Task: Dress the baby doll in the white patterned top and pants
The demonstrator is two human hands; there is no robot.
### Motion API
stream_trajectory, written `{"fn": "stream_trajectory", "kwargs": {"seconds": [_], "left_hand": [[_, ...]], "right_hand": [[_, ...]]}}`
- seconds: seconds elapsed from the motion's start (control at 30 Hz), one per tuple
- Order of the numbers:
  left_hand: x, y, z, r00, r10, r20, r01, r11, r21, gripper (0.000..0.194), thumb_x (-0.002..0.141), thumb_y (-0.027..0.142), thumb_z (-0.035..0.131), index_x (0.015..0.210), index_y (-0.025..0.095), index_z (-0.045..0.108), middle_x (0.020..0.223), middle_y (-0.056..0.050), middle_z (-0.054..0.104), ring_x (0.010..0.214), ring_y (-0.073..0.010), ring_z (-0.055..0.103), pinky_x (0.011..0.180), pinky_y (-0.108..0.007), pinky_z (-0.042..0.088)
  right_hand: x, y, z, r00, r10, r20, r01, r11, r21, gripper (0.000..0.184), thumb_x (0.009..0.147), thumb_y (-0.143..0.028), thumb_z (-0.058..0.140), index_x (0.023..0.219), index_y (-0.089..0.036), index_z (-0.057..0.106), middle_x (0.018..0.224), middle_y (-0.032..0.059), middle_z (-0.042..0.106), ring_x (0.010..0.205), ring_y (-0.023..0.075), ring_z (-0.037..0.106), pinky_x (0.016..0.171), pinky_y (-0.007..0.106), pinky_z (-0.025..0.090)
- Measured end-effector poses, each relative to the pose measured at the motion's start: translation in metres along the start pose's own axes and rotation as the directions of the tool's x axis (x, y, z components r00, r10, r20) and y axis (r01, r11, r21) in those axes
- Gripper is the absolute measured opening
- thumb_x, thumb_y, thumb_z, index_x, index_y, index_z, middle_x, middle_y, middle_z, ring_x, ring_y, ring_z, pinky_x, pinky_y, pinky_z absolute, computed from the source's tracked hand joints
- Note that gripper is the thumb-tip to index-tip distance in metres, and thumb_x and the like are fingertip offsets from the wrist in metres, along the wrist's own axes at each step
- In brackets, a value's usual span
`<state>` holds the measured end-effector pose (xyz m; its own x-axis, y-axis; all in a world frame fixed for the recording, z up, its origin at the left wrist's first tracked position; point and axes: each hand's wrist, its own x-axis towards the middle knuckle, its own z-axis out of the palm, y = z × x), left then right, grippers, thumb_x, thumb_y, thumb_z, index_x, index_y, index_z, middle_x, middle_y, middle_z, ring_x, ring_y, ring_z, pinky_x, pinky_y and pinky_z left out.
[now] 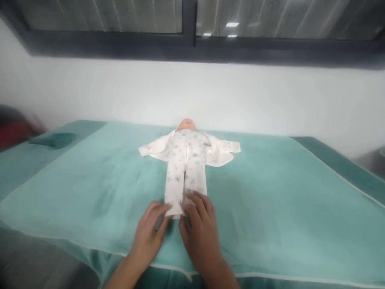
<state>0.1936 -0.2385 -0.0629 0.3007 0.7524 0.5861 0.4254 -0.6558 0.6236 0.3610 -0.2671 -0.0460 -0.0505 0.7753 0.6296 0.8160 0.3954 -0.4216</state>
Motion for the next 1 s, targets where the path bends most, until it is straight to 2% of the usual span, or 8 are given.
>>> {"fn": "stream_trajectory", "kwargs": {"seconds": [0.17, 0.27, 0.33, 0.47, 0.6, 0.7, 0.83, 1.0], "left_hand": [[-0.015, -0.014, 0.002, 0.999, 0.003, 0.044, -0.003, 1.0, 0.012, 0.03, 0.091, 0.006, 0.046, 0.113, 0.023, 0.057, 0.096, -0.005, 0.058, 0.088, -0.0144, 0.058, 0.076, -0.026, 0.05], [-0.015, -0.018, -0.009, 0.994, -0.051, 0.096, 0.054, 0.998, -0.032, 0.023, 0.091, 0.011, 0.051, 0.109, 0.023, 0.059, 0.092, -0.003, 0.059, 0.086, -0.0145, 0.059, 0.075, -0.026, 0.05], [-0.006, -0.025, -0.018, 0.984, -0.107, 0.139, 0.116, 0.992, -0.058, 0.016, 0.092, 0.016, 0.053, 0.105, 0.022, 0.06, 0.092, -0.003, 0.06, 0.085, -0.0146, 0.06, 0.076, -0.026, 0.05], [0.037, -0.058, -0.022, 0.983, -0.146, 0.109, 0.13, 0.982, 0.138, 0.017, 0.093, 0.019, 0.048, 0.102, 0.02, 0.062, 0.1, -0.005, 0.063, 0.097, -0.019, 0.059, 0.087, -0.034, 0.049], [0.095, -0.092, -0.002, 0.988, -0.102, 0.116, 0.025, 0.845, 0.534, 0.032, 0.087, 0.015, 0.05, 0.117, 0.017, 0.06, 0.118, -0.012, 0.06, 0.114, -0.0297, 0.05, 0.095, -0.046, 0.044], [0.13, -0.107, 0.016, 0.986, -0.092, 0.142, -0.028, 0.736, 0.676, 0.036, 0.087, 0.017, 0.049, 0.122, 0.016, 0.058, 0.126, -0.014, 0.057, 0.123, -0.033, 0.044, 0.101, -0.052, 0.038], [0.156, -0.122, 0.032, 0.977, -0.065, 0.203, -0.1, 0.703, 0.705, 0.039, 0.085, 0.022, 0.051, 0.123, 0.014, 0.059, 0.128, -0.017, 0.057, 0.129, -0.0338, 0.04, 0.111, -0.057, 0.024], [0.168, -0.133, 0.037, 0.98, -0.007, 0.201, -0.117, 0.794, 0.597, 0.039, 0.088, 0.024, 0.048, 0.125, 0.022, 0.061, 0.12, -0.011, 0.063, 0.125, -0.03, 0.045, 0.115, -0.051, 0.023]], "right_hand": [[-0.02, 0.006, 0.005, 0.998, -0.027, 0.056, 0.028, 0.999, -0.018, 0.016, 0.087, -0.011, 0.053, 0.097, -0.023, 0.057, 0.129, 0.0089, 0.056, 0.128, 0.0281, 0.045, 0.102, 0.053, 0.043], [-0.021, 0.016, -0.005, 0.996, -0.037, 0.077, 0.032, 0.998, 0.06, 0.015, 0.089, -0.015, 0.053, 0.101, -0.023, 0.057, 0.131, 0.0089, 0.054, 0.126, 0.0262, 0.047, 0.101, 0.049, 0.045], [-0.012, 0.032, -0.013, 0.999, 0.022, 0.035, -0.025, 0.995, 0.098, 0.014, 0.092, -0.017, 0.051, 0.103, -0.023, 0.057, 0.127, 0.009, 0.056, 0.119, 0.0234, 0.052, 0.096, 0.043, 0.049], [0.032, 0.086, -0.009, 0.994, 0.108, -0.025, -0.108, 0.994, 0.011, 0.025, 0.092, -0.014, 0.045, 0.113, -0.021, 0.057, 0.119, 0.0099, 0.06, 0.112, 0.0225, 0.055, 0.095, 0.041, 0.048], [0.081, 0.136, 0.018, 0.987, 0.097, 0.126, -0.07, 0.977, -0.203, 0.031, 0.088, -0.011, 0.046, 0.115, -0.014, 0.061, 0.119, 0.0144, 0.06, 0.117, 0.029, 0.049, 0.099, 0.046, 0.044], [0.102, 0.15, 0.036, 0.968, 0.024, 0.251, 0.025, 0.981, -0.193, 0.024, 0.088, -0.015, 0.049, 0.104, -0.015, 0.068, 0.111, 0.0134, 0.062, 0.11, 0.0275, 0.05, 0.094, 0.04, 0.046], [0.113, 0.156, 0.046, 0.951, -0.028, 0.308, 0.043, 0.998, -0.041, 0.024, 0.089, -0.018, 0.049, 0.102, -0.018, 0.069, 0.111, 0.0116, 0.063, 0.112, 0.0261, 0.051, 0.1, 0.04, 0.043], [0.127, 0.163, 0.058, 0.94, 0.117, 0.32, -0.148, 0.986, 0.075, 0.041, 0.085, -0.029, 0.055, 0.125, -0.02, 0.059, 0.126, 0.0113, 0.06, 0.115, 0.0294, 0.055, 0.096, 0.042, 0.047]]}}
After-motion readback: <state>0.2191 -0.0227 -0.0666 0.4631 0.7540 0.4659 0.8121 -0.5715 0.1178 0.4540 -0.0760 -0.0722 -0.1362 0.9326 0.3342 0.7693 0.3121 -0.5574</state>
